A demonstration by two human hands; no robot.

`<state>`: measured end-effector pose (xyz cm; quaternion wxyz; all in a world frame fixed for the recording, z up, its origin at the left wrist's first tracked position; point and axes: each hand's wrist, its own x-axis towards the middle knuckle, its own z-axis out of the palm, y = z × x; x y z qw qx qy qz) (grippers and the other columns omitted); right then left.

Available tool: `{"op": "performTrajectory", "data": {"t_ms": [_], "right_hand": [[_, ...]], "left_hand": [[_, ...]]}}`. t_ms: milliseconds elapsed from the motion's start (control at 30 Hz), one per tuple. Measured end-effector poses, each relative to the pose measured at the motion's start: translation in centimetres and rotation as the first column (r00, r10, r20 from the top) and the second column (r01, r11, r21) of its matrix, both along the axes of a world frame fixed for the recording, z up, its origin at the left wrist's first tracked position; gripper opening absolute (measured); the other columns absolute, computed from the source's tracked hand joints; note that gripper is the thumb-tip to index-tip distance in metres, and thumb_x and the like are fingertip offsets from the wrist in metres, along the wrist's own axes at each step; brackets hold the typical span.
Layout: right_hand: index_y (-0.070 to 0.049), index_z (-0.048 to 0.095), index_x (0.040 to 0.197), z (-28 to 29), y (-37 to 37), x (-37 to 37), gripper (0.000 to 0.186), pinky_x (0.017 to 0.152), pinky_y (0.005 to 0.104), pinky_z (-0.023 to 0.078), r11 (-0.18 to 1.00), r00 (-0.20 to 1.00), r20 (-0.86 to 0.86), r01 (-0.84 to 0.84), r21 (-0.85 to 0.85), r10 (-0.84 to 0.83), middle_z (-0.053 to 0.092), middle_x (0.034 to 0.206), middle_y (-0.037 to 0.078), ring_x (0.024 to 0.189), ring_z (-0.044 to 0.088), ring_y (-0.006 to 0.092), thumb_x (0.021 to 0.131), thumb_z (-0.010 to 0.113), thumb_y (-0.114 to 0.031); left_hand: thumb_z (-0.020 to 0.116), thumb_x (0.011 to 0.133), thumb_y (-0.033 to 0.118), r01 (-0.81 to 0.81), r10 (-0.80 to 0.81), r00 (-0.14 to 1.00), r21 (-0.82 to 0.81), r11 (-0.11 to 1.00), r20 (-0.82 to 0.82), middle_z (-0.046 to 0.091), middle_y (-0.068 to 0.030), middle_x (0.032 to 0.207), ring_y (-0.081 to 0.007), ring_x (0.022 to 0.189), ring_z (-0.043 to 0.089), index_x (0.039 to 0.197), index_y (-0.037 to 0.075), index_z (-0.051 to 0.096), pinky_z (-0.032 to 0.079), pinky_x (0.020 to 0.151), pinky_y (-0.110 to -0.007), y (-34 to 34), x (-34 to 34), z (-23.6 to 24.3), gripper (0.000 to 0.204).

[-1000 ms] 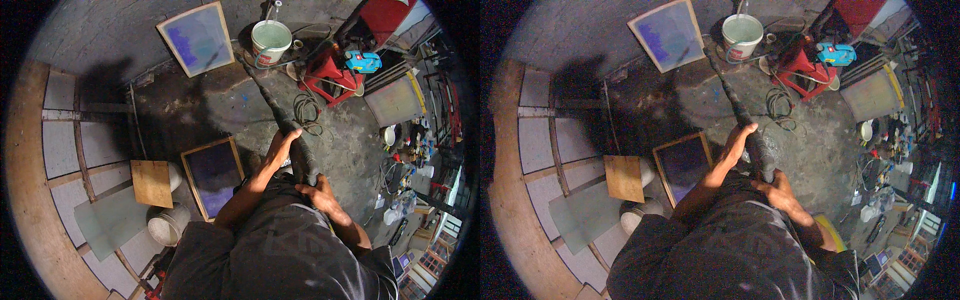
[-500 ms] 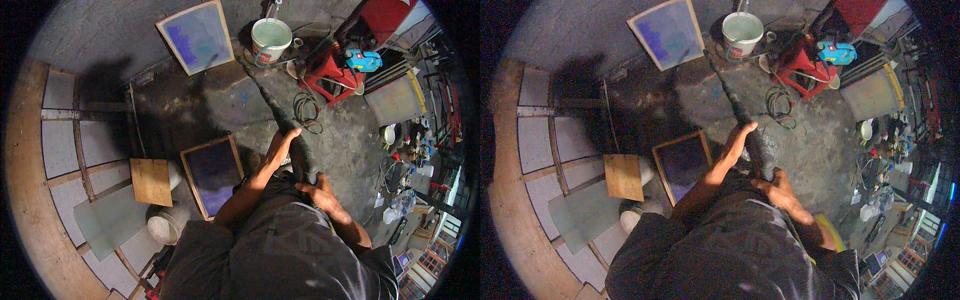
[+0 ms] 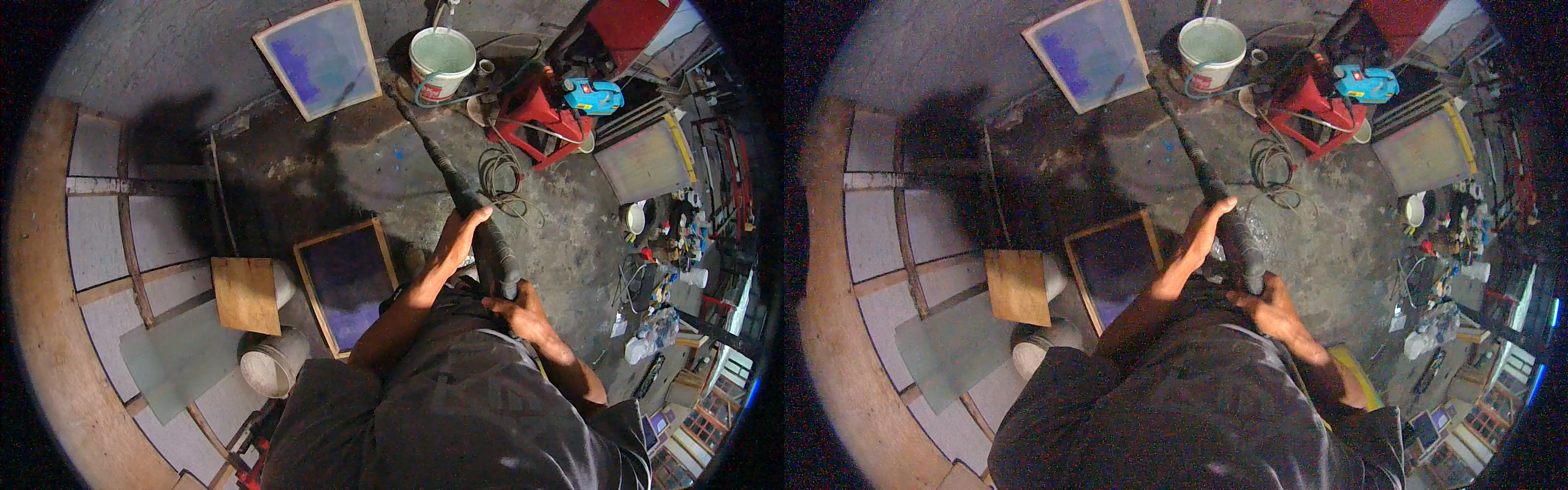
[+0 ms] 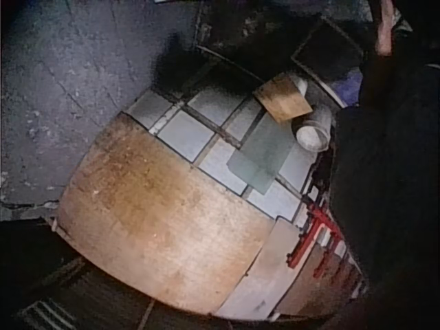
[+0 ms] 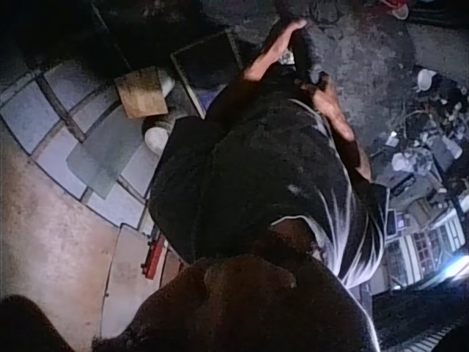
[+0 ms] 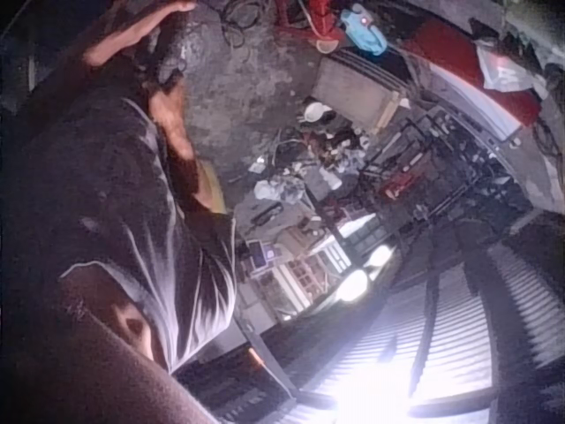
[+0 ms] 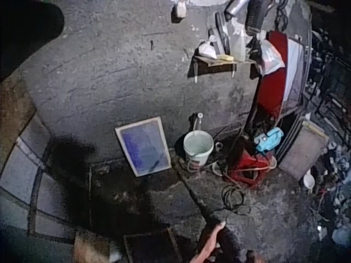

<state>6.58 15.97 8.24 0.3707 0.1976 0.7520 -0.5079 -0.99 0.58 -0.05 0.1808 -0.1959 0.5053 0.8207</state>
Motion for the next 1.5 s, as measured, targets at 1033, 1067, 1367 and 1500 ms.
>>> {"op": "performTrajectory", "data": {"t_ms": [1033, 1067, 1367, 1500], "right_hand": [[-0.002, 0.057, 0.09, 1.4, -0.5, -0.2, 0.029, 0.069, 0.0314, 0.043, 0.998, 0.998, -0.025, -0.053, 0.033, 0.053, 0.06, 0.08, 0.006, 0.074, 0.053, 0.0169, 0.073, 0.073, -0.018], [-0.002, 0.056, 0.089, 1.9, -0.8, -0.4, 0.028, 0.068, 0.0313, 0.043, 0.998, 0.999, -0.017, -0.043, 0.035, 0.044, 0.06, 0.079, 0.005, 0.073, 0.053, 0.0164, 0.073, 0.073, -0.018], [-0.002, 0.056, 0.09, 2.4, -1.3, -0.4, 0.027, 0.069, 0.0316, 0.043, 0.997, 1.0, -0.029, 0.004, 0.083, -0.001, 0.06, 0.08, 0.004, 0.074, 0.052, 0.0154, 0.074, 0.073, -0.018], [-0.002, 0.056, 0.09, -0.1, 0.3, 0.2, 0.029, 0.071, 0.0318, 0.043, 0.998, 0.998, -0.024, -0.064, -0.027, 0.064, 0.06, 0.081, 0.004, 0.075, 0.052, 0.0158, 0.074, 0.073, -0.018]], "left_hand": [[0.06, 0.078, 0.046, 0.011, -0.011, 1.0, 0.007, 1.0, 0.016, 0.05, -0.0009, 0.086, -0.0162, 0.081, 0.045, 0.091, 0.007, 0.055, 0.036, 0.076, -0.03, 0.4, 0.6, -0.8, 0.042], [0.06, 0.078, 0.046, 0.006, -0.006, 1.0, 0.008, 1.0, 0.006, 0.05, -0.0008, 0.086, -0.0162, 0.081, 0.045, 0.091, 0.007, 0.055, 0.036, 0.076, -0.03, 0.4, 0.6, -0.9, 0.041], [0.062, 0.079, 0.043, 0.042, -0.042, 0.996, 0.001, 0.999, 0.085, 0.054, -0.0019, 0.083, -0.0145, 0.078, 0.049, 0.096, 0.003, 0.057, 0.038, 0.071, -0.028, 0.3, 0.8, -1.4, 0.044], [0.061, 0.079, 0.044, 0.025, -0.026, 0.999, 0.024, 0.999, 0.039, 0.055, -0.0025, 0.084, -0.0155, 0.079, 0.049, 0.097, 0.003, 0.057, 0.039, 0.073, -0.028, 0.3, 0.7, -0.9, 0.045]]}}
